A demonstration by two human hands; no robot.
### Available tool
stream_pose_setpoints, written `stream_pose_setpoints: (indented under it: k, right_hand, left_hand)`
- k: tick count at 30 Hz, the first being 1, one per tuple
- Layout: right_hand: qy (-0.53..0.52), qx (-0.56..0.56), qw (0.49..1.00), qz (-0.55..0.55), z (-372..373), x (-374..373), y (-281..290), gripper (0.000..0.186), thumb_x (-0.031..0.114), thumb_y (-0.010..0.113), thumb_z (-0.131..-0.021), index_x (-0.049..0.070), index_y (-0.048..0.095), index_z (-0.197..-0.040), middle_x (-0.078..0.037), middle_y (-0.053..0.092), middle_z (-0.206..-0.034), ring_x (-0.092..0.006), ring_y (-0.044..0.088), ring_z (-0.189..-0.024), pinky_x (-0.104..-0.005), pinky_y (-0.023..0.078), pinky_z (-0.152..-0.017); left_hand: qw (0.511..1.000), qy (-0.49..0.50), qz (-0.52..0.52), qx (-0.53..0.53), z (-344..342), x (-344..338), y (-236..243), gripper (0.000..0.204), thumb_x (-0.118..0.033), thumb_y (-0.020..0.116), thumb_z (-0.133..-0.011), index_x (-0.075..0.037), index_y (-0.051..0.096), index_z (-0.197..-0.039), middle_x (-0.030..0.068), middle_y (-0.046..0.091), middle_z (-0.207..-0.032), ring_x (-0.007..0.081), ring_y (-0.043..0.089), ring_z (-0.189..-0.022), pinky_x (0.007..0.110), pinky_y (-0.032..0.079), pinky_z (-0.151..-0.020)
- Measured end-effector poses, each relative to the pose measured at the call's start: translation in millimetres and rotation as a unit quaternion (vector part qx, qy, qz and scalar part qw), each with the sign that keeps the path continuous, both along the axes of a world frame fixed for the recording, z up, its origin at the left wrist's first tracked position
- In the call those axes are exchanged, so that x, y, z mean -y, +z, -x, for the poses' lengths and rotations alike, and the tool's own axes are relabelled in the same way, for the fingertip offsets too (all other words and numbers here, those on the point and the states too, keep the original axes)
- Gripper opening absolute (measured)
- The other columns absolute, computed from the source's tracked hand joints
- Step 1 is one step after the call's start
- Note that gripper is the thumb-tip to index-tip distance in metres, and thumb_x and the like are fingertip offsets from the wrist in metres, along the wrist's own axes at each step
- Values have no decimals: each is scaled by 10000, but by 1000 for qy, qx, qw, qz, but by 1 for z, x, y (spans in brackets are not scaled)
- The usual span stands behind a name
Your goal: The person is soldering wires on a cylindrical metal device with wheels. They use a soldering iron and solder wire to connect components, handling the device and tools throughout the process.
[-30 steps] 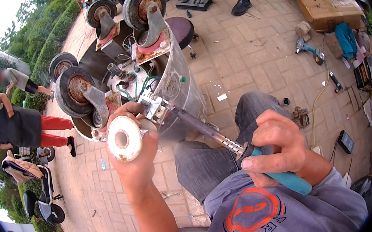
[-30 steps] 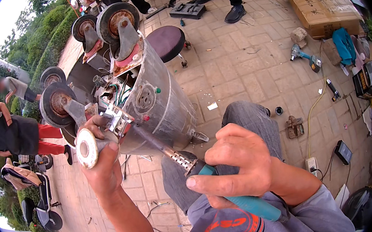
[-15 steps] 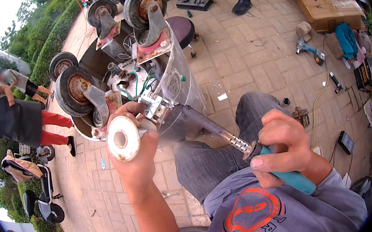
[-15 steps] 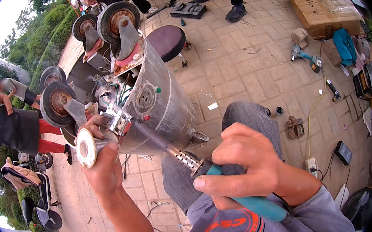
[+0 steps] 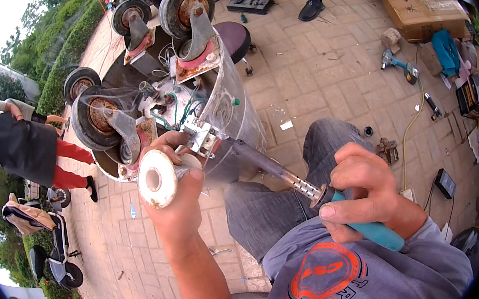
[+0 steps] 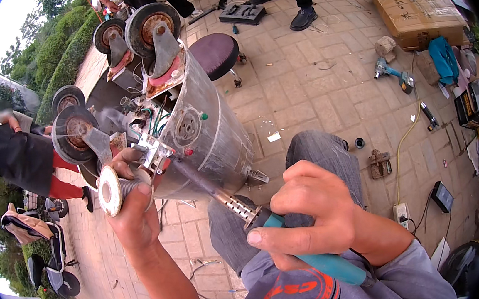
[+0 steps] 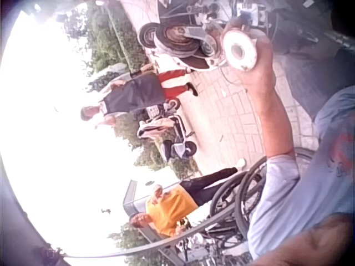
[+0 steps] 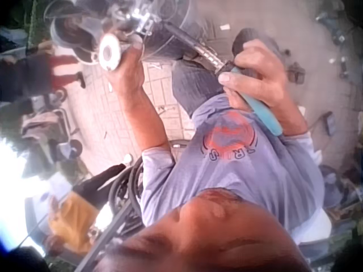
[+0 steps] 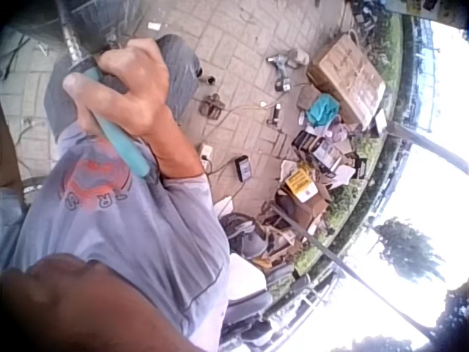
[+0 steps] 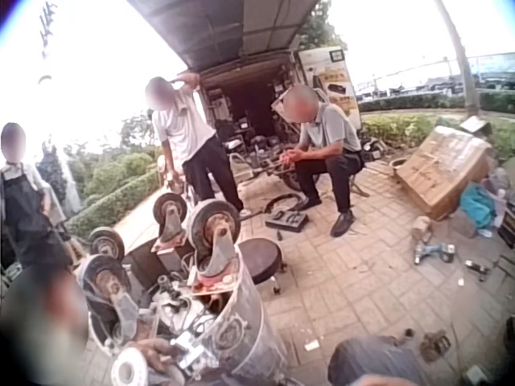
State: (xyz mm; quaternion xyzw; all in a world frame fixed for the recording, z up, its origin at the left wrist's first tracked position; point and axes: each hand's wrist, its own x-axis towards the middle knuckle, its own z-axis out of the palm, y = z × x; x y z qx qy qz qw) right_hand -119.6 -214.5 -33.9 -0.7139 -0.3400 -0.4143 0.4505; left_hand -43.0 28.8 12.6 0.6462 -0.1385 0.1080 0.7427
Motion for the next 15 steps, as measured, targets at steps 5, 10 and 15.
stream_pose_setpoints:
  k: [5,10,15]
  right_hand:
    - [-2,-10,1000,-13,3,5,3,402,107,777,-599,179,742,-993,-40,533,-828,-170,516,-597,-323,418,-580]
    - [-46,27,996,-65,-4,14,-13,368,62,754,-634,105,728,-999,-73,555,-809,-207,531,-624,-342,453,-555]
    - [-230,-44,970,-67,-6,50,-21,287,129,756,-764,20,700,-1024,-135,630,-840,-244,592,-662,-350,488,-582]
  left_hand:
    - [1000,-13,6,-9,-4,1,-4,325,47,633,-678,-42,525,-971,151,552,-1159,211,567,-1012,367,515,-847]
    - [999,-16,-10,-40,-1,-6,-23,397,-4,696,-677,-38,557,-1047,135,561,-1183,211,566,-1034,349,489,-882]
    - [998,5,-56,-1,-3,-7,-51,389,-148,796,-685,-43,567,-982,144,563,-1149,213,550,-980,386,462,-934]
